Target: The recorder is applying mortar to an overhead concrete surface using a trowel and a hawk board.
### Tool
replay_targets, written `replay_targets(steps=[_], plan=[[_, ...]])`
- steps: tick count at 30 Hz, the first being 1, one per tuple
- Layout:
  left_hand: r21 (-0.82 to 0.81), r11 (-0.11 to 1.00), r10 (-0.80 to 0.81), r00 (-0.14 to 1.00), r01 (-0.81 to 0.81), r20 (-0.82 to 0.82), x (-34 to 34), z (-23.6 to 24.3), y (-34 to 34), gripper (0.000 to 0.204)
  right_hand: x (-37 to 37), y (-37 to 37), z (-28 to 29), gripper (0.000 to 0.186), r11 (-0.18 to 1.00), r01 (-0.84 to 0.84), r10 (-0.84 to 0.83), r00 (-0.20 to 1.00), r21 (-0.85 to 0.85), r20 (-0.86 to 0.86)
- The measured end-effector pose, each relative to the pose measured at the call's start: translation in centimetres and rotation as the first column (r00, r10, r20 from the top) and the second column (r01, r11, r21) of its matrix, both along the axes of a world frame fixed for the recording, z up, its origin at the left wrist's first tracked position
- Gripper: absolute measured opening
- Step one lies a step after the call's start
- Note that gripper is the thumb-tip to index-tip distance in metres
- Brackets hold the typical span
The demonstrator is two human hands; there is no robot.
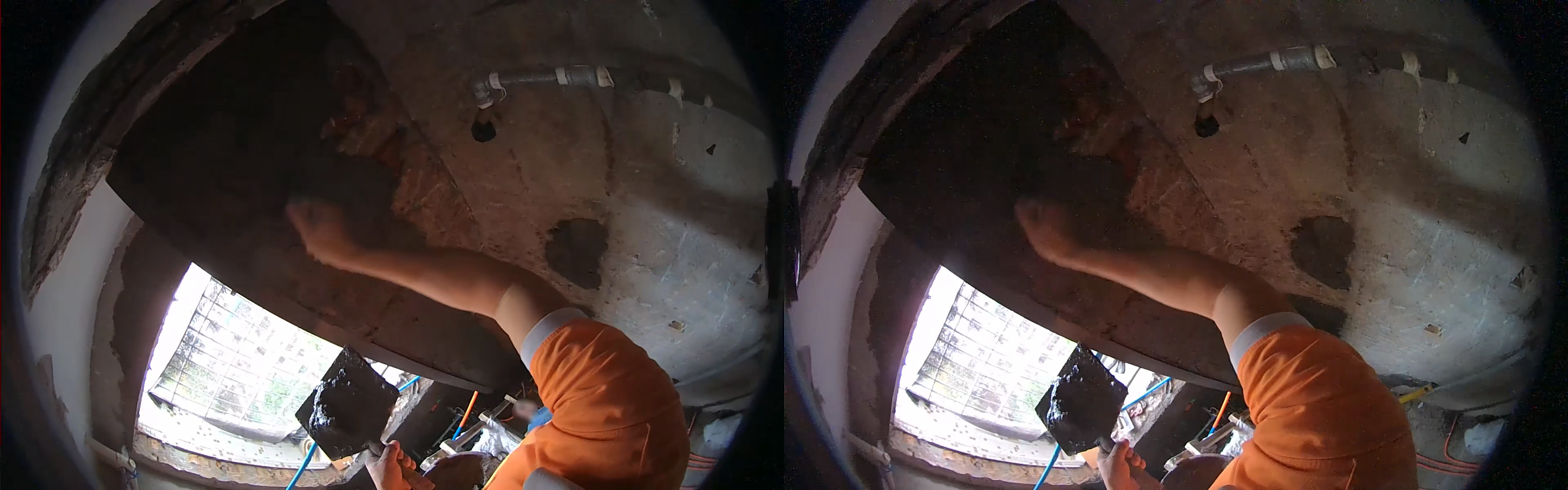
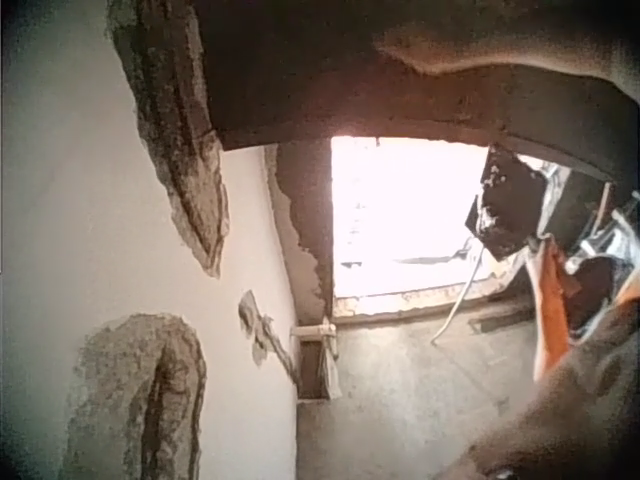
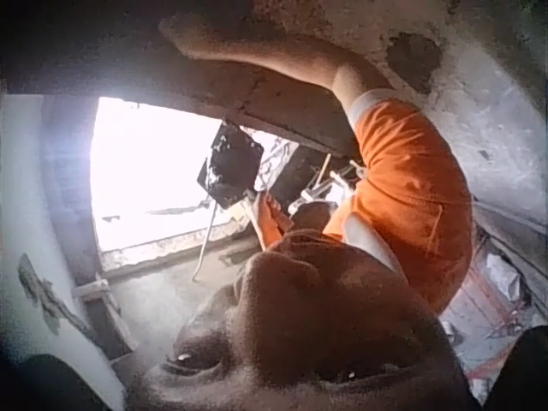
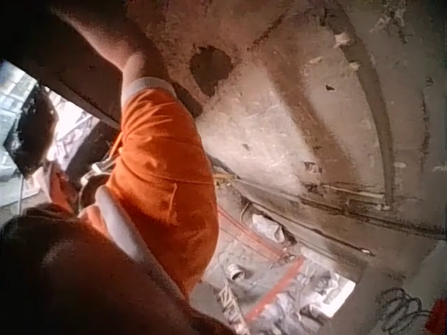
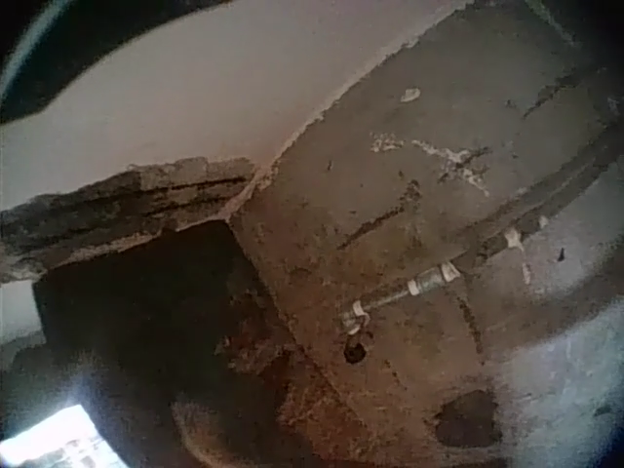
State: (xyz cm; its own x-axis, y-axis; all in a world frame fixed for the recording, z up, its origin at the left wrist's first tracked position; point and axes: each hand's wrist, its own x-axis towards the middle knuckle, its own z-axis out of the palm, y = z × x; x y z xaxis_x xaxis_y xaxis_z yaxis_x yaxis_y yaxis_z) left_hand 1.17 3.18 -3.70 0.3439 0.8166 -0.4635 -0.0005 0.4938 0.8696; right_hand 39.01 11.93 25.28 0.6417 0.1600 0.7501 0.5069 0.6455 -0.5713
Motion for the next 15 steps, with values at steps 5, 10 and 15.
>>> replay_targets(steps=[5, 10, 15], plan=[[0.024, 0.999, 0.040, 0.999, -0.040, 0.010, -0.5, 1.4, -1.1, 0.020, 7.5, -2.3, 10.3, 0.036, 0.716, -0.622, 0.683, 0.528, 0.317, -0.505], [0.039, 0.999, 0.032, 0.999, -0.034, 0.028, 1.8, 3.4, -2.6, 0.018, 7.2, 2.3, 13.6, 0.032, 0.926, -0.334, 0.375, 0.864, 0.174, -0.337], [0.055, 0.998, 0.032, 0.999, -0.033, 0.016, 4.0, 6.7, -4.4, 0.015, 5.0, 3.0, 16.2, 0.029, 0.985, 0.110, -0.115, 0.993, -0.130, -0.034]])
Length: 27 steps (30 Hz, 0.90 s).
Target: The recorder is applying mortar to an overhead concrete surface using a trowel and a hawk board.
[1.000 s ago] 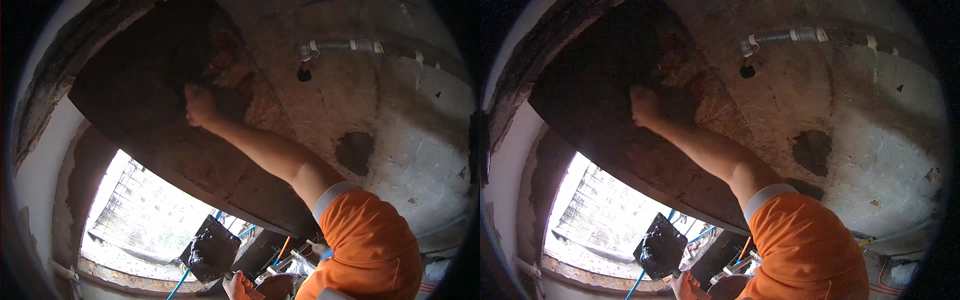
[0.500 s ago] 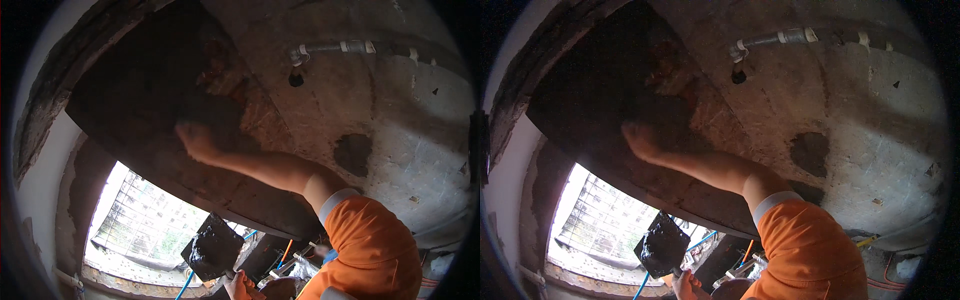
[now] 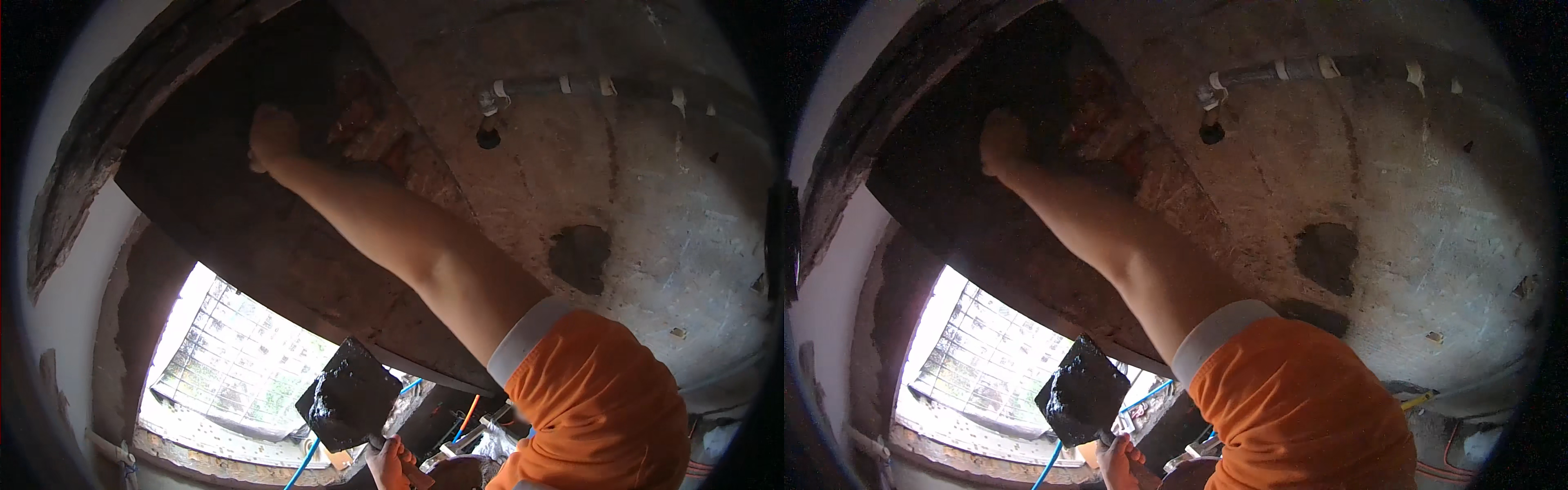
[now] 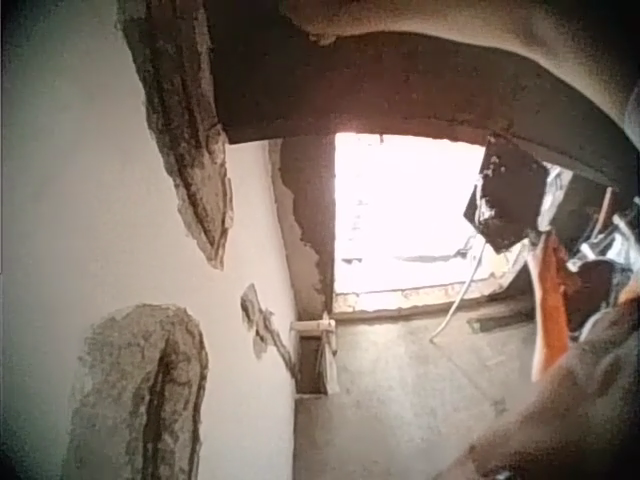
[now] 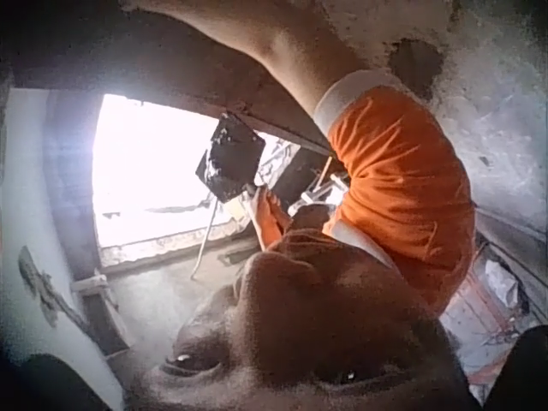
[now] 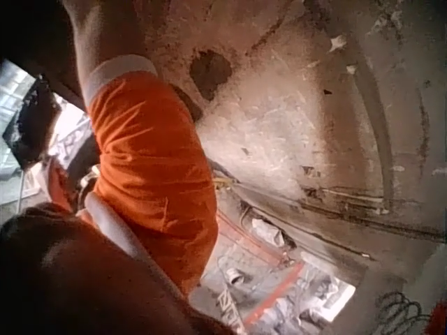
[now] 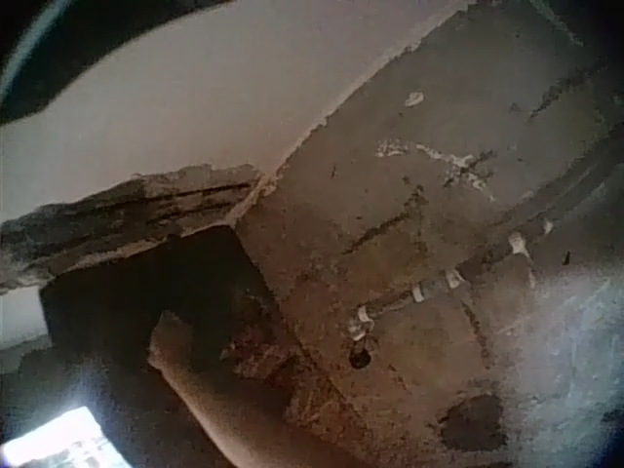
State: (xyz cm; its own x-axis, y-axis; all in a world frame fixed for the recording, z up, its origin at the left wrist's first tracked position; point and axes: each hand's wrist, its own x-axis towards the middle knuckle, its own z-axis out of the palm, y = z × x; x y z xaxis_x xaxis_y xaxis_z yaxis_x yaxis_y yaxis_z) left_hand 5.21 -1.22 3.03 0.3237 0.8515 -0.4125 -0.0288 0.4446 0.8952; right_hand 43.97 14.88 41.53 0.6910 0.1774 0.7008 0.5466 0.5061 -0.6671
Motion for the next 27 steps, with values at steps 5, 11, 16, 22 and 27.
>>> replay_targets(steps=[5, 11, 16, 22, 27], plan=[[0.031, 0.995, 0.094, 0.993, -0.096, 0.067, 1.5, 3.8, -3.1, 0.013, -7.6, -3.3, 2.1, 0.023, 0.845, -0.499, 0.534, 0.782, 0.190, -0.320], [0.082, 0.997, 0.001, 1.000, -0.002, 0.015, 0.3, -0.8, -1.4, 0.016, -6.9, -1.7, 5.3, 0.022, 1.000, 0.001, -0.001, 1.000, 0.027, 0.027], [0.092, 0.995, -0.035, 0.999, 0.036, -0.011, -0.2, -2.5, -1.3, 0.019, -9.6, 4.0, 5.5, 0.028, 0.948, -0.282, 0.286, 0.958, 0.144, -0.002], [0.111, 0.989, 0.107, 0.991, -0.098, -0.077, -1.8, -0.4, -2.1, 0.017, -16.8, -2.5, -2.6, 0.036, 0.597, -0.743, 0.799, 0.583, 0.301, -0.145], [0.123, 0.992, 0.041, 0.992, -0.026, -0.122, -2.3, -1.5, -1.5, 0.018, -14.8, 1.4, -2.6, 0.039, 0.505, -0.796, 0.857, 0.509, 0.334, -0.082]])
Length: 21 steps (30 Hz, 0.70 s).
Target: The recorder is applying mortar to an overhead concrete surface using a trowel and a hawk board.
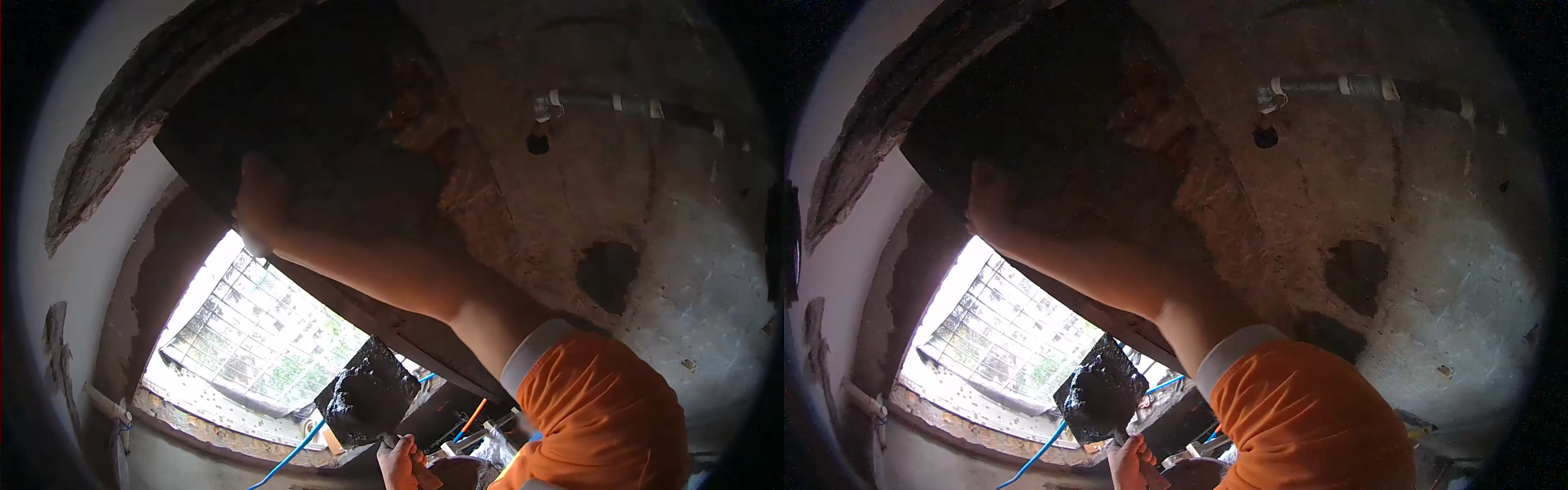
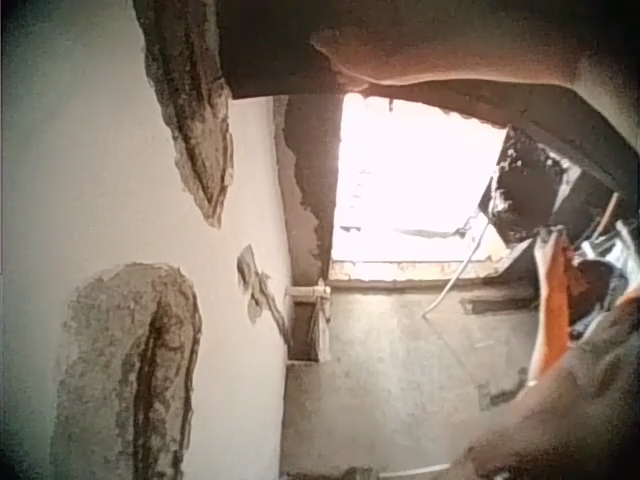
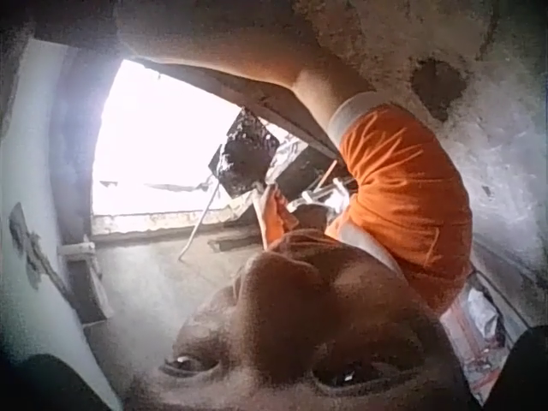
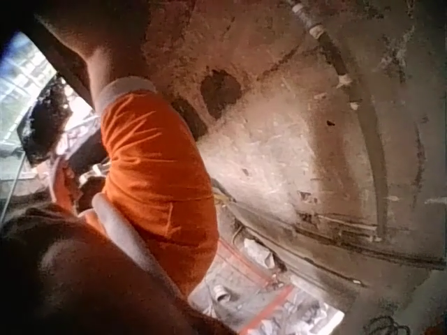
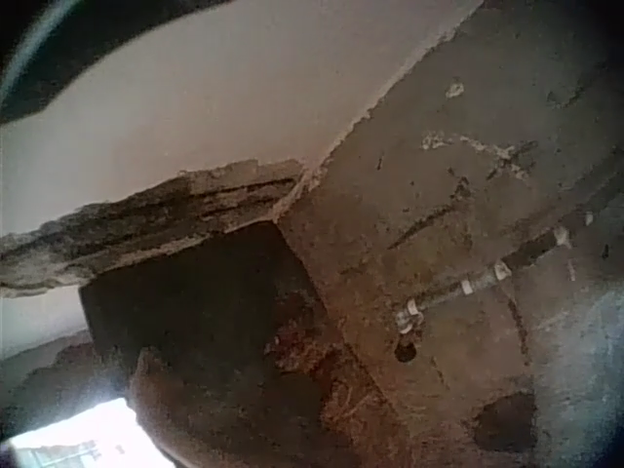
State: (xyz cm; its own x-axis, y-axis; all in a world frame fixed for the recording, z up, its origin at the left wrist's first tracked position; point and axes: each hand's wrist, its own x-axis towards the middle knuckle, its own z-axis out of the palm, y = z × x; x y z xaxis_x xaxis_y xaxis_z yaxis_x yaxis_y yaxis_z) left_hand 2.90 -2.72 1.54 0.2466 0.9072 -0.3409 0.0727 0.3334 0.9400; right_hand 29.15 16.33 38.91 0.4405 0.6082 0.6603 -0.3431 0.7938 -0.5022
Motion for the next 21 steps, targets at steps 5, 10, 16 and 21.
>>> replay_targets(steps=[5, 10, 16, 21], plan=[[0.051, 0.987, 0.145, 0.982, -0.152, 0.123, 0.2, 1.4, -2.2, 0.018, -2.7, 3.4, 7.2, 0.038, 0.999, 0.010, -0.006, 0.992, -0.031, 0.129], [0.046, 0.989, 0.131, 0.983, -0.138, 0.131, -1.8, 0.7, -2.7, 0.019, -0.6, 6.0, 16.6, 0.038, 0.990, 0.123, -0.104, 0.966, -0.069, 0.238], [0.036, 0.977, 0.199, 0.952, -0.212, 0.231, -1.7, 2.2, -3.2, 0.019, -1.7, 3.7, 13.7, 0.038, 0.974, 0.203, -0.146, 0.907, -0.106, 0.396], [0.018, 0.984, 0.174, 0.974, -0.178, 0.144, -0.5, 3.7, -3.5, 0.018, 1.2, -3.7, 5.0, 0.037, 0.953, 0.279, -0.179, 0.830, -0.116, 0.529]])
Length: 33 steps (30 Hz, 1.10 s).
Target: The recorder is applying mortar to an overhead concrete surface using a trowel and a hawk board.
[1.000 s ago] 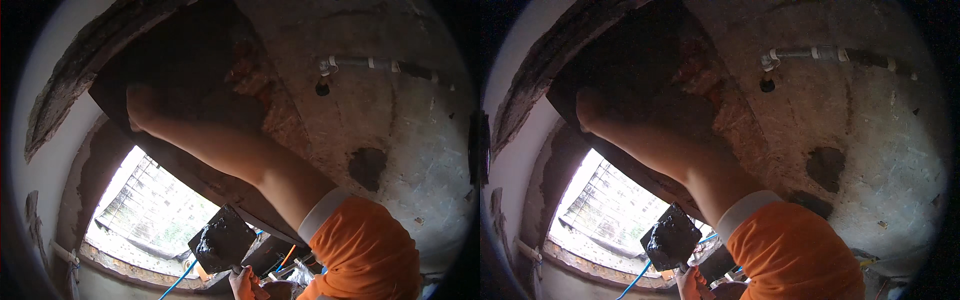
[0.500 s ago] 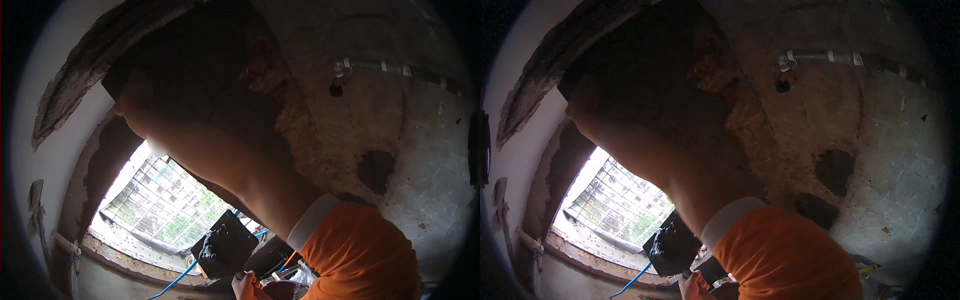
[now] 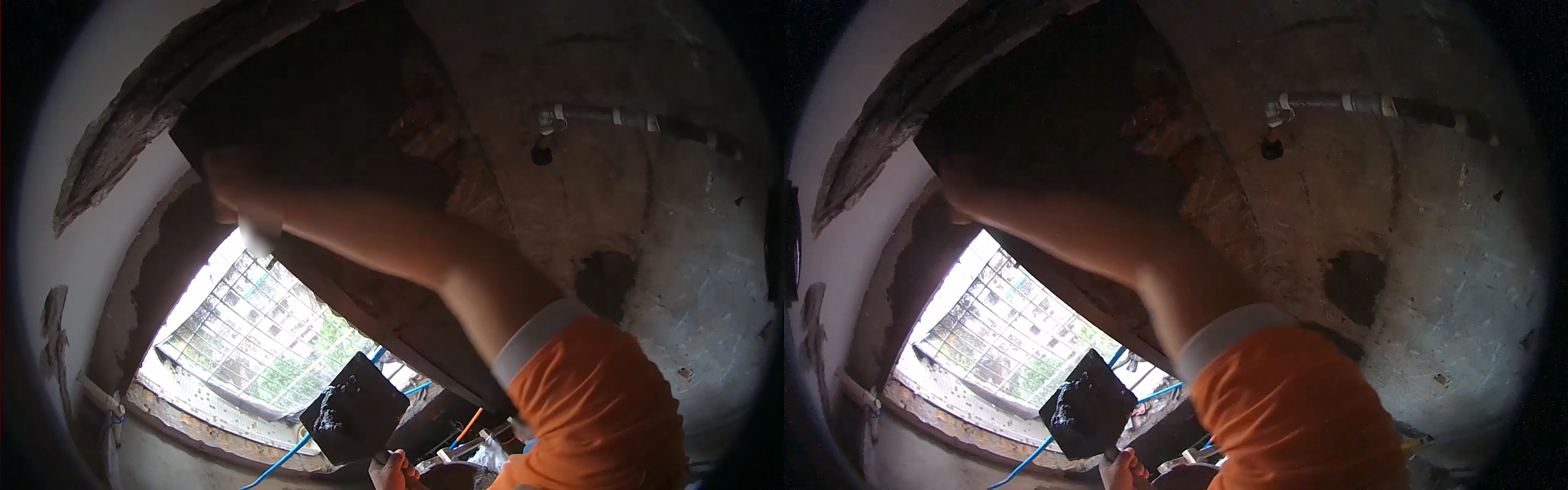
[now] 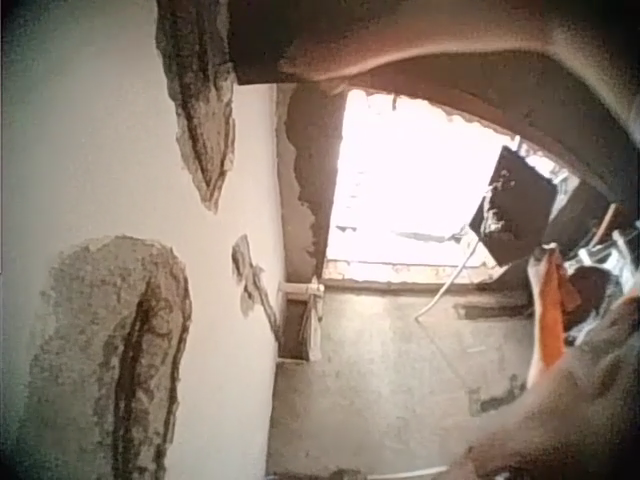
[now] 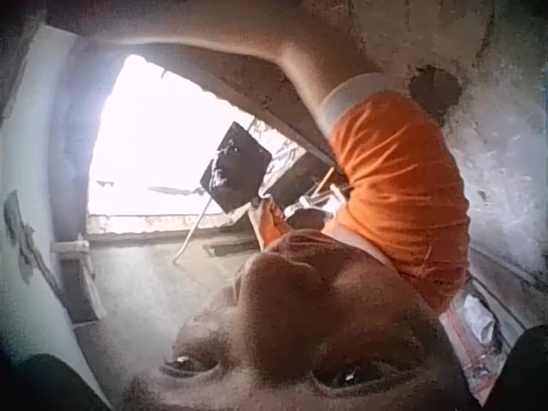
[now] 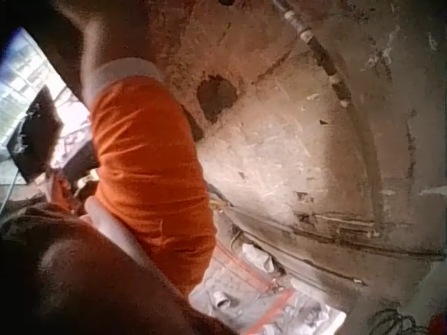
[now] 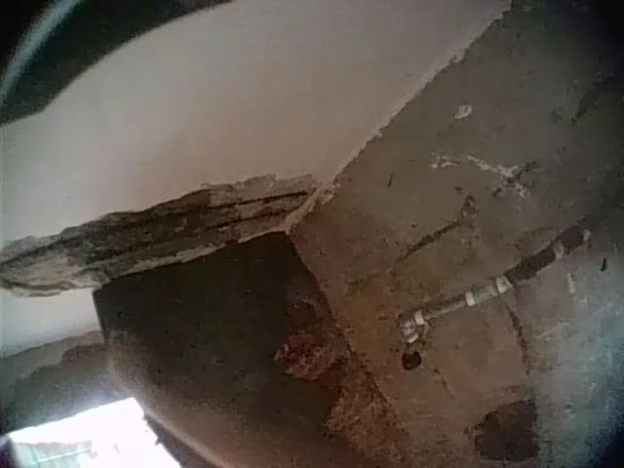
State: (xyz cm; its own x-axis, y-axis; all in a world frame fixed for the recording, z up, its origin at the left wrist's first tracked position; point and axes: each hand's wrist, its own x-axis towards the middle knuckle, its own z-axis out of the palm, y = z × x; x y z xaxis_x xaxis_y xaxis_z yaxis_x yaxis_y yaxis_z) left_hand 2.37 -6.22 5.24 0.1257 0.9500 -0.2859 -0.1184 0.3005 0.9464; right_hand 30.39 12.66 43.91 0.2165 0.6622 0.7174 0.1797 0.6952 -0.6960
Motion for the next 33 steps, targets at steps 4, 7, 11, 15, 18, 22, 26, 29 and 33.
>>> replay_targets(steps=[4, 7, 11, 15, 18, 22, 26, 29, 33], plan=[[0.050, 0.998, -0.041, 0.997, 0.044, -0.062, -2.0, -4.4, 2.0, 0.017, 7.5, -5.4, -2.8, 0.036, 0.931, 0.329, -0.364, 0.845, 0.155, 0.391], [0.032, 0.997, -0.062, 0.996, 0.064, -0.068, -0.2, -2.6, 1.6, 0.015, 17.7, -4.3, -0.8, 0.042, 0.699, 0.584, -0.709, 0.498, 0.411, 0.498], [-0.016, 0.995, -0.097, 0.992, 0.096, -0.079, 0.5, -0.7, 1.7, 0.012, 21.5, -5.5, 4.4, 0.043, 0.593, 0.642, -0.782, 0.312, 0.487, 0.540], [0.010, 0.996, -0.091, 0.994, 0.091, -0.068, 1.0, -1.2, 2.5, 0.017, 24.2, -6.0, 6.7, 0.045, 0.538, 0.670, -0.821, 0.278, 0.512, 0.499], [-0.021, 0.994, -0.104, 0.994, 0.103, -0.026, 1.2, -1.0, 2.4, 0.016, 26.0, -6.7, 5.6, 0.048, 0.647, 0.666, -0.735, 0.415, 0.371, 0.537], [0.056, 0.996, -0.073, 0.997, 0.075, -0.023, 0.2, -2.8, 2.6, 0.018, 28.3, -8.3, 2.3, 0.054, 0.753, 0.653, -0.611, 0.651, 0.077, 0.450], [0.034, 0.999, -0.030, 0.995, 0.033, -0.099, -0.2, -3.4, 2.9, 0.017, 24.2, -7.2, -3.1, 0.047, 0.886, 0.439, -0.458, 0.879, -0.149, -0.130], [-0.026, 0.999, -0.042, 0.996, 0.040, -0.078, 0.0, -1.7, 2.2, 0.017, 14.6, -6.0, -2.9, 0.045, 0.992, 0.088, -0.126, 0.805, -0.094, -0.580], [-0.051, 0.993, -0.107, 0.994, 0.105, -0.037, 0.1, -2.0, 1.7, 0.018, 5.9, -2.1, 0.7, 0.046, 0.963, -0.255, 0.235, 0.623, 0.091, -0.746]])
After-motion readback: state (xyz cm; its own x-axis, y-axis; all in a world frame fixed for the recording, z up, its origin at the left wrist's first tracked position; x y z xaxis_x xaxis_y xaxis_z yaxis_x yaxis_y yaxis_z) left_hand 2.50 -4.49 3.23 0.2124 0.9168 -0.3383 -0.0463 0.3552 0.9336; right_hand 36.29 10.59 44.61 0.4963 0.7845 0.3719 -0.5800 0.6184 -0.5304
